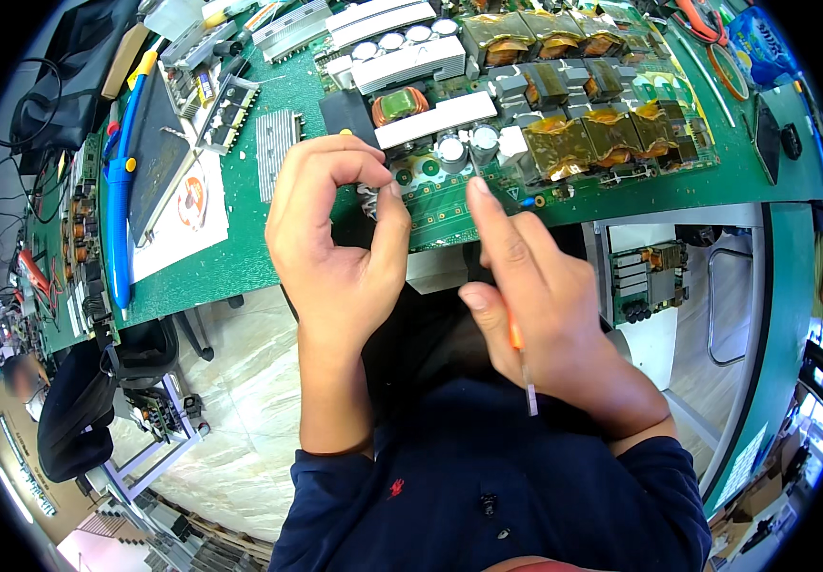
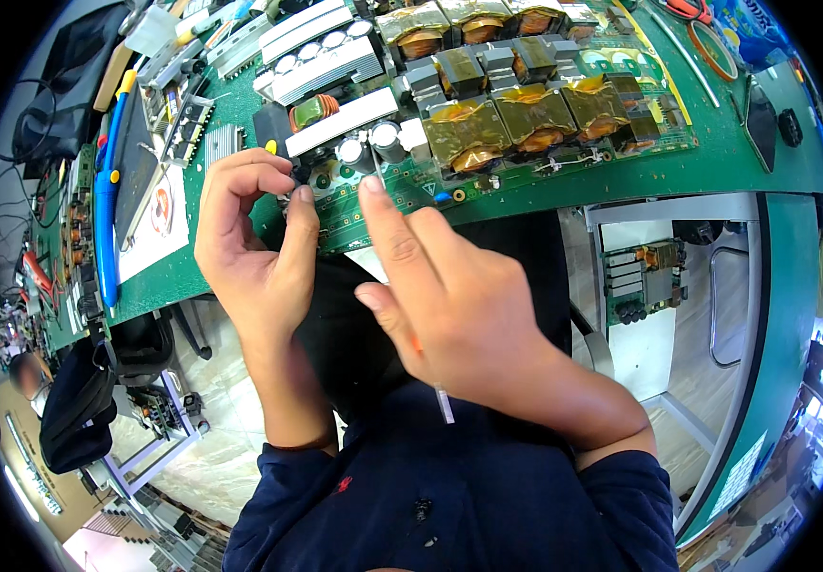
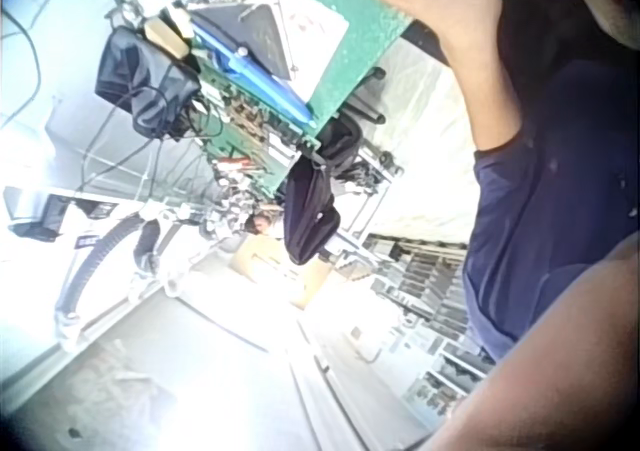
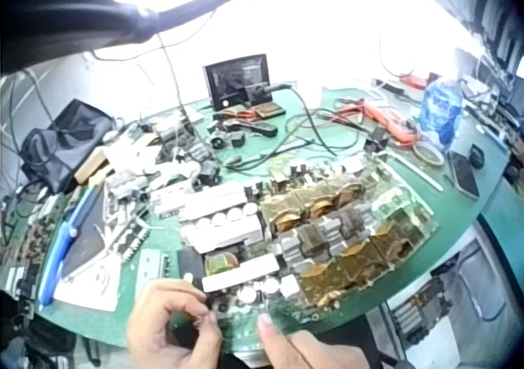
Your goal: The person manipulates a large circuit board with hands and a small screwdriver, prying at components and adjusting hardware.
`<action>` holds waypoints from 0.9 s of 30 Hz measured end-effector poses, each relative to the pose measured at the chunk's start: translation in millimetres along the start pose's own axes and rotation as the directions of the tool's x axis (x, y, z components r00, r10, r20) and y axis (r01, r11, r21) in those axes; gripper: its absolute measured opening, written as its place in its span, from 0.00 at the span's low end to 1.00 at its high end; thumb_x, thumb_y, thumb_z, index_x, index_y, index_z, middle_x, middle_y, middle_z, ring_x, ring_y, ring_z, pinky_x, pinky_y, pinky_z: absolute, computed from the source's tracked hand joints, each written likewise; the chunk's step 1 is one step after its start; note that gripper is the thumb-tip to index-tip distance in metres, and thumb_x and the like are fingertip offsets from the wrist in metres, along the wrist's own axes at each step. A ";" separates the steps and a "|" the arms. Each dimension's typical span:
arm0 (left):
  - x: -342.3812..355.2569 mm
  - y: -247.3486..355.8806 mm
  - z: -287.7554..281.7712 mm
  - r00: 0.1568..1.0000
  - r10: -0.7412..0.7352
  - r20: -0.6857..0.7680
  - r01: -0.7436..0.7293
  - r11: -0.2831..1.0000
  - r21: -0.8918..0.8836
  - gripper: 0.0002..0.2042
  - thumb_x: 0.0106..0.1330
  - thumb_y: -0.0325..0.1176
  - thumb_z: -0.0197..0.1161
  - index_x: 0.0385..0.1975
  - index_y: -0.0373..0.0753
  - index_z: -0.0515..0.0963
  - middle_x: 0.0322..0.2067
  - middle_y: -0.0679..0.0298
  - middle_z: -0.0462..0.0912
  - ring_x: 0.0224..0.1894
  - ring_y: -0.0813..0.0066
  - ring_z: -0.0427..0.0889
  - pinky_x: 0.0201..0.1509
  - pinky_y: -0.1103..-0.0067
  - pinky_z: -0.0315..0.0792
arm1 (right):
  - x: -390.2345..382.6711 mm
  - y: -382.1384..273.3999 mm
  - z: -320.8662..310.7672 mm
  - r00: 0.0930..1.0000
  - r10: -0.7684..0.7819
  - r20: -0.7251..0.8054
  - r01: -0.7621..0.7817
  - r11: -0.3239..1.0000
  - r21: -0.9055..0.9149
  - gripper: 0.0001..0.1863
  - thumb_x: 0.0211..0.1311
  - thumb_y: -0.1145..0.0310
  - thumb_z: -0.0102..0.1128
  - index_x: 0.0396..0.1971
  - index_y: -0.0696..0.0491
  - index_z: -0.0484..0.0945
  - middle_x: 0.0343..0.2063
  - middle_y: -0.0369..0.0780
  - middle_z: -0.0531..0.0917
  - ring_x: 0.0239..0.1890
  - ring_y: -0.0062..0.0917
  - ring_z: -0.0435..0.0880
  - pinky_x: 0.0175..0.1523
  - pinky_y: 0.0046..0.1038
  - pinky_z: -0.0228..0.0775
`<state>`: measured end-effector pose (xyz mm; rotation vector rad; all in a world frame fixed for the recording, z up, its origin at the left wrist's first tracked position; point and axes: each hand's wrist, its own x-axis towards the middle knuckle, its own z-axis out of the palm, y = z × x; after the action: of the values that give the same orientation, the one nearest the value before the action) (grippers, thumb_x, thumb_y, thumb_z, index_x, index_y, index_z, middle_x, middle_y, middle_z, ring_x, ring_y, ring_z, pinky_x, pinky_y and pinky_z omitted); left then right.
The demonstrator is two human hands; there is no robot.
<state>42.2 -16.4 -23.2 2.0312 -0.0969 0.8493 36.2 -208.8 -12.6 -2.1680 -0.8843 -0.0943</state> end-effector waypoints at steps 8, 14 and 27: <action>-3.8 -1.3 -9.5 0.992 0.008 0.123 -0.010 1.000 0.014 0.10 0.57 0.14 0.66 0.37 0.32 0.76 0.44 0.56 0.79 0.47 0.71 0.79 0.55 0.77 0.74 | 11.0 5.0 -45.8 0.963 0.123 0.239 -0.175 0.962 0.210 0.32 0.70 0.61 0.57 0.69 0.61 0.68 0.31 0.44 0.77 0.31 0.34 0.75 0.41 0.31 0.70; -2.3 -2.5 -9.3 0.991 0.050 0.121 -0.044 0.998 -0.055 0.12 0.56 0.15 0.68 0.39 0.32 0.76 0.44 0.56 0.79 0.48 0.69 0.79 0.56 0.76 0.74 | 20.2 9.4 -59.7 0.953 0.107 0.284 -0.187 0.944 0.272 0.34 0.69 0.58 0.59 0.70 0.62 0.68 0.31 0.44 0.77 0.34 0.34 0.76 0.46 0.31 0.69; 18.1 17.9 5.6 0.937 0.227 0.264 -0.305 0.901 0.307 0.16 0.49 0.23 0.76 0.41 0.39 0.86 0.36 0.61 0.81 0.38 0.62 0.79 0.38 0.73 0.72 | -3.9 16.3 -14.4 1.000 -0.007 -0.017 0.011 0.965 0.264 0.33 0.67 0.70 0.65 0.71 0.58 0.67 0.30 0.42 0.77 0.25 0.34 0.77 0.33 0.29 0.73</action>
<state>52.1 -26.8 -1.5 2.4822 -0.3863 0.8482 46.4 -228.2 -14.3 -1.9126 -0.8469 0.0020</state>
